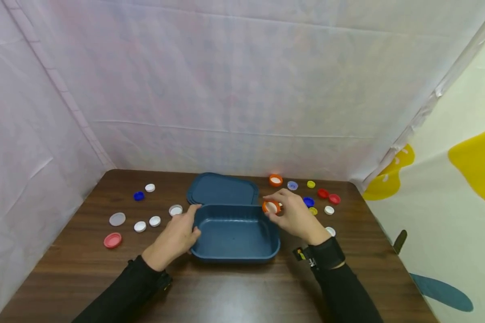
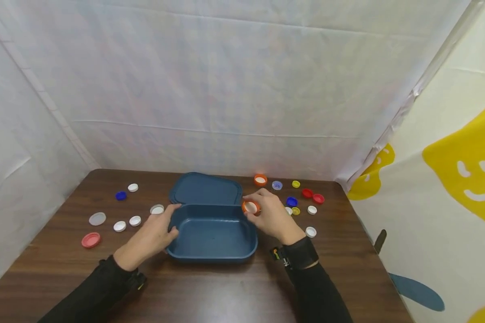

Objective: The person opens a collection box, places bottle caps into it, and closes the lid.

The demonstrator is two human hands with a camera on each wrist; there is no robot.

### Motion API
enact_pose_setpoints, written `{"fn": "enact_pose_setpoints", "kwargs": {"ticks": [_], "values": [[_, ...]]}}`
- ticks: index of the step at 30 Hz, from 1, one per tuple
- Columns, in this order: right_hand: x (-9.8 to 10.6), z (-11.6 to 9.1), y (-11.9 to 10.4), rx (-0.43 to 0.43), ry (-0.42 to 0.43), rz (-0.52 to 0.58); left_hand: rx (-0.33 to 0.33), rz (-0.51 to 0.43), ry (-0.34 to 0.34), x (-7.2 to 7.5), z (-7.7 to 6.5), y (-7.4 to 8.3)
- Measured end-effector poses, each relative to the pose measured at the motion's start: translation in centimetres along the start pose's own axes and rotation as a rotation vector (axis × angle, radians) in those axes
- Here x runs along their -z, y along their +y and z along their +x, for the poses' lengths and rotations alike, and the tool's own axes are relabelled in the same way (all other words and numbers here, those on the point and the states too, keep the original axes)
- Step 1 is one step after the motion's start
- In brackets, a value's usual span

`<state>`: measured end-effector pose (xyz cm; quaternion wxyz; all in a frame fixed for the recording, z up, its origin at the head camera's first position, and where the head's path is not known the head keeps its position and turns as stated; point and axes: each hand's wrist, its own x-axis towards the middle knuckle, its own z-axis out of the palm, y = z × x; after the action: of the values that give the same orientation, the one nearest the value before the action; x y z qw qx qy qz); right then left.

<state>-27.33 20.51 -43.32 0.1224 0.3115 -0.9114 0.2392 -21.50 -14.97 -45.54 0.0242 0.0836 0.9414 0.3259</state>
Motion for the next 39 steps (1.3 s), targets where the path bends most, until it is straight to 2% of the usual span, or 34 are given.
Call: {"fn": "enact_pose_setpoints", "kwargs": {"ticks": [6,10,14,18,28,39], "values": [[-0.5,-0.3,-2.7,0.058,-0.091,-0.017,-0.02,-0.005,0.005,-0.2,0.1,0.0],[-1.3,-0.4,-4.1,0.064,-0.227,0.006,-0.012,0.001,0.008,-0.1,0.1,-0.2],[-2.0,-0.7,-4.9,0.067,-0.333,0.052,-0.01,-0.003,0.001,-0.1,0.0,-0.2],[-2.4,-0.8,-5.2,0.062,-0.377,0.06,-0.009,-0.013,-0.003,-0.1,-0.1,-0.1],[-2.2,-0.7,-5.1,0.032,-0.365,0.051,-0.002,-0.009,-0.006,-0.1,0.0,-0.1],[-1.0,-0.3,-4.1,0.031,-0.231,0.077,0.004,-0.018,-0.011,-0.1,0.0,0.0]]}}
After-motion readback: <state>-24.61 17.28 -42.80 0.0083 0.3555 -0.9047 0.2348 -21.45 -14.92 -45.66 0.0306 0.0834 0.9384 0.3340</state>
